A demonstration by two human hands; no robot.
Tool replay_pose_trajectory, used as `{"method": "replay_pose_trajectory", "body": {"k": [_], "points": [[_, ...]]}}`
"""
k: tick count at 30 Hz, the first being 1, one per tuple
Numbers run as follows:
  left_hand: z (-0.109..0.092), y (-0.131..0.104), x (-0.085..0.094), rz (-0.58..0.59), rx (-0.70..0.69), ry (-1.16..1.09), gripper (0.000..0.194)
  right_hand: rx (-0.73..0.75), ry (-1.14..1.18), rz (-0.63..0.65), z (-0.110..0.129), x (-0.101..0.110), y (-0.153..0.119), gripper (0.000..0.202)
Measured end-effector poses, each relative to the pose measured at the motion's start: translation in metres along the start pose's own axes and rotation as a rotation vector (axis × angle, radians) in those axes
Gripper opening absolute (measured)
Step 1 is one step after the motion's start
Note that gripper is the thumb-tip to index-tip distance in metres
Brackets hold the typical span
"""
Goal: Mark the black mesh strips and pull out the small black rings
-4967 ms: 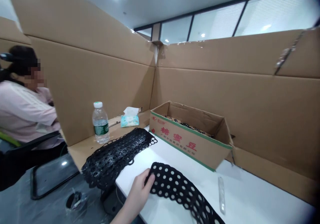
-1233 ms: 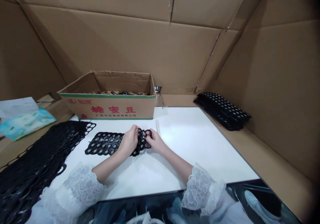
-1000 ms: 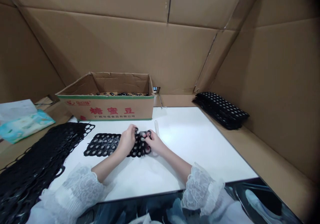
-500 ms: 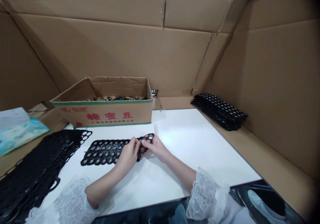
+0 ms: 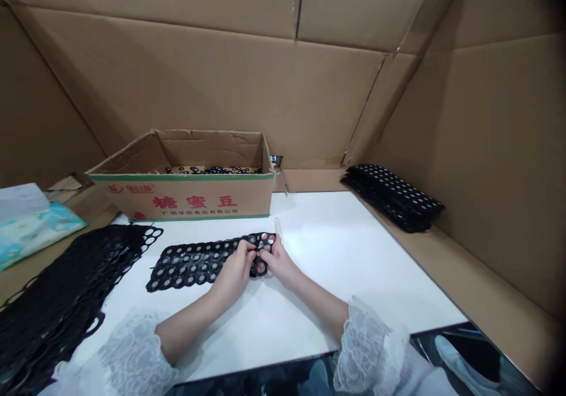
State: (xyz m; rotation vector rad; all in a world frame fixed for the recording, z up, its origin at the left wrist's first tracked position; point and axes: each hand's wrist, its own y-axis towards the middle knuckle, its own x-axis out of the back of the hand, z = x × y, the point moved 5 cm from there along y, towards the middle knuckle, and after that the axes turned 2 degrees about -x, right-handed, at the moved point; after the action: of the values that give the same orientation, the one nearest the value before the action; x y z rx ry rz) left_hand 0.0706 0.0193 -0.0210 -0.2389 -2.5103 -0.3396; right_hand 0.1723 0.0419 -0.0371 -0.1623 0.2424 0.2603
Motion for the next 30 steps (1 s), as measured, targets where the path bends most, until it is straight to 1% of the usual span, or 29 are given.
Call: {"method": "replay_pose_trajectory", "body": {"k": [2, 4, 6, 8, 10, 12, 15, 17, 19, 20, 22, 23, 24, 25, 26, 27, 28, 29, 30], "points": [[0.003, 0.003, 0.001, -0.013, 0.010, 0.157, 0.023, -0.021, 0.081, 0.003, -0.005, -0.001, 0.003, 0.030], [0.005, 0.007, 0.001, -0.019, 0.019, 0.220, 0.024, -0.033, 0.145, 0.025, -0.009, -0.003, 0.005, 0.030], [0.007, 0.010, 0.000, -0.036, 0.022, 0.221, 0.025, -0.040, 0.181, 0.022, -0.011, -0.004, 0.007, 0.030], [0.008, 0.010, 0.000, -0.056, 0.051, 0.210, 0.026, -0.055, 0.203, -0.008, -0.011, -0.003, 0.007, 0.031], [0.007, 0.008, -0.002, -0.054, 0.096, 0.201, 0.026, -0.067, 0.209, -0.046, -0.009, -0.003, 0.005, 0.031], [0.003, 0.006, -0.005, -0.033, 0.112, 0.202, 0.025, -0.055, 0.181, -0.053, -0.005, -0.003, 0.003, 0.033], [-0.004, 0.007, -0.003, -0.030, 0.057, 0.180, 0.022, -0.018, 0.115, 0.009, 0.002, -0.007, -0.001, 0.038], [-0.003, 0.012, 0.006, -0.048, 0.026, 0.139, 0.021, -0.037, 0.118, 0.076, 0.004, -0.010, -0.003, 0.038], [0.005, 0.019, 0.028, -0.129, 0.045, 0.125, 0.020, -0.085, 0.110, 0.107, 0.002, -0.011, -0.004, 0.036], [0.010, 0.022, 0.044, -0.197, 0.076, 0.134, 0.021, -0.108, 0.083, 0.100, 0.001, -0.009, -0.004, 0.035], [0.017, 0.027, 0.085, -0.366, 0.141, 0.171, 0.025, -0.122, -0.012, 0.050, 0.000, -0.003, -0.002, 0.033], [0.016, 0.029, 0.106, -0.451, 0.162, 0.192, 0.028, -0.102, -0.064, 0.020, 0.001, 0.001, -0.001, 0.031], [0.012, 0.031, 0.128, -0.564, 0.164, 0.229, 0.029, -0.057, -0.110, 0.001, 0.003, 0.004, 0.001, 0.029], [0.002, 0.033, 0.148, -0.680, 0.132, 0.311, 0.028, 0.007, -0.155, -0.006, 0.007, 0.006, 0.003, 0.026], [-0.010, 0.039, 0.162, -0.718, 0.079, 0.393, 0.028, 0.083, -0.201, -0.006, 0.010, 0.007, 0.004, 0.024], [-0.024, 0.047, 0.172, -0.728, 0.015, 0.474, 0.027, 0.157, -0.249, -0.010, 0.014, 0.007, 0.004, 0.022], [-0.037, 0.058, 0.178, -0.709, -0.050, 0.556, 0.028, 0.217, -0.296, -0.019, 0.018, 0.007, 0.004, 0.022], [-0.048, 0.070, 0.181, -0.687, -0.103, 0.629, 0.030, 0.256, -0.337, -0.033, 0.021, 0.008, 0.004, 0.022], [-0.056, 0.083, 0.185, -0.682, -0.127, 0.695, 0.033, 0.274, -0.365, -0.047, 0.023, 0.008, 0.002, 0.021]]}}
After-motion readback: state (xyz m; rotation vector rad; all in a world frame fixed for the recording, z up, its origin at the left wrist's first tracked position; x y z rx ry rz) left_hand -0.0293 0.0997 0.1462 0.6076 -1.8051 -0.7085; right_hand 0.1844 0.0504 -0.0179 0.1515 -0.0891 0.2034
